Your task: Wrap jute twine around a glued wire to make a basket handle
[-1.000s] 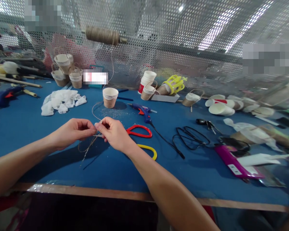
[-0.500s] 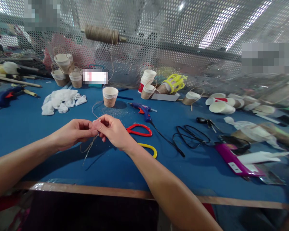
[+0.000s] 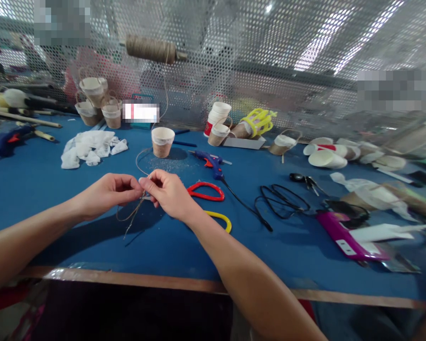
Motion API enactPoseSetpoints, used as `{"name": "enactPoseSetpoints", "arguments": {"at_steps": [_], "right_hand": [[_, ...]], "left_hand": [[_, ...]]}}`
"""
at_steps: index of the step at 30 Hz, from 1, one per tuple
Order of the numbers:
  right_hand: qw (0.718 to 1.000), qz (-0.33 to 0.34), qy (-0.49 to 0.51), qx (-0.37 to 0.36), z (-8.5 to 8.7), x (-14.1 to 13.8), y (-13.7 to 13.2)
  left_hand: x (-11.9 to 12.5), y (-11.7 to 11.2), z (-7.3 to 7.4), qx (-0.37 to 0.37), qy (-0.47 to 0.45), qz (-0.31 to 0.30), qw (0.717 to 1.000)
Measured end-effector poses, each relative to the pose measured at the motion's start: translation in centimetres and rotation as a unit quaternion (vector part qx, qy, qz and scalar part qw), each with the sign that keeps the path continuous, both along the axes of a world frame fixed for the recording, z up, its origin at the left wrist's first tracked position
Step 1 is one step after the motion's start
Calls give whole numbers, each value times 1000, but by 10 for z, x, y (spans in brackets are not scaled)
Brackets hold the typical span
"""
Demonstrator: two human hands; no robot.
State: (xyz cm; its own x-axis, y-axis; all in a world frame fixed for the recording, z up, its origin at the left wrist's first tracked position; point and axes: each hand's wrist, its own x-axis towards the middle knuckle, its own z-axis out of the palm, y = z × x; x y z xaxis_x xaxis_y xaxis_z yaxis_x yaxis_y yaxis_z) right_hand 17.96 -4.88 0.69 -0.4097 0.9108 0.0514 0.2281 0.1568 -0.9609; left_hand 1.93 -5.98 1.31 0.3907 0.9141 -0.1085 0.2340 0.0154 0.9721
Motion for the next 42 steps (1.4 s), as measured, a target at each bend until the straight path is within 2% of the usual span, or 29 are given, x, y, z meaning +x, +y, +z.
{"name": "enactPoseSetpoints", "arguments": {"at_steps": [8,13,15,19,21,28,34,42], "right_hand": [[997,-35,-52,38,0,-3,0],[997,-53,-43,45,-2,-3,-1],[999,-42,-18,29,-2,-3,-1],[997,20,70,-35,0,-3,0],[996,38,74,-41,1,-2,1],[999,33,-2,-8,1,2,1],[999,22,-27,0,1,3,2],[998,7,-59,16,2,1,0]], "left_hand": [[1,0,-7,22,13,13,1000],[2,1,-10,6,-20,14,1000],[3,1,-8,-22,-44,10,999],[2,1,-4,-103,-122,-10,987],[0,1,-3,-120,-136,-17,983],[-4,2,-4,-24,-24,-1,999],[-5,3,-3,-33,-45,-20,998],[-3,2,-2,-22,-21,-4,1000]]}}
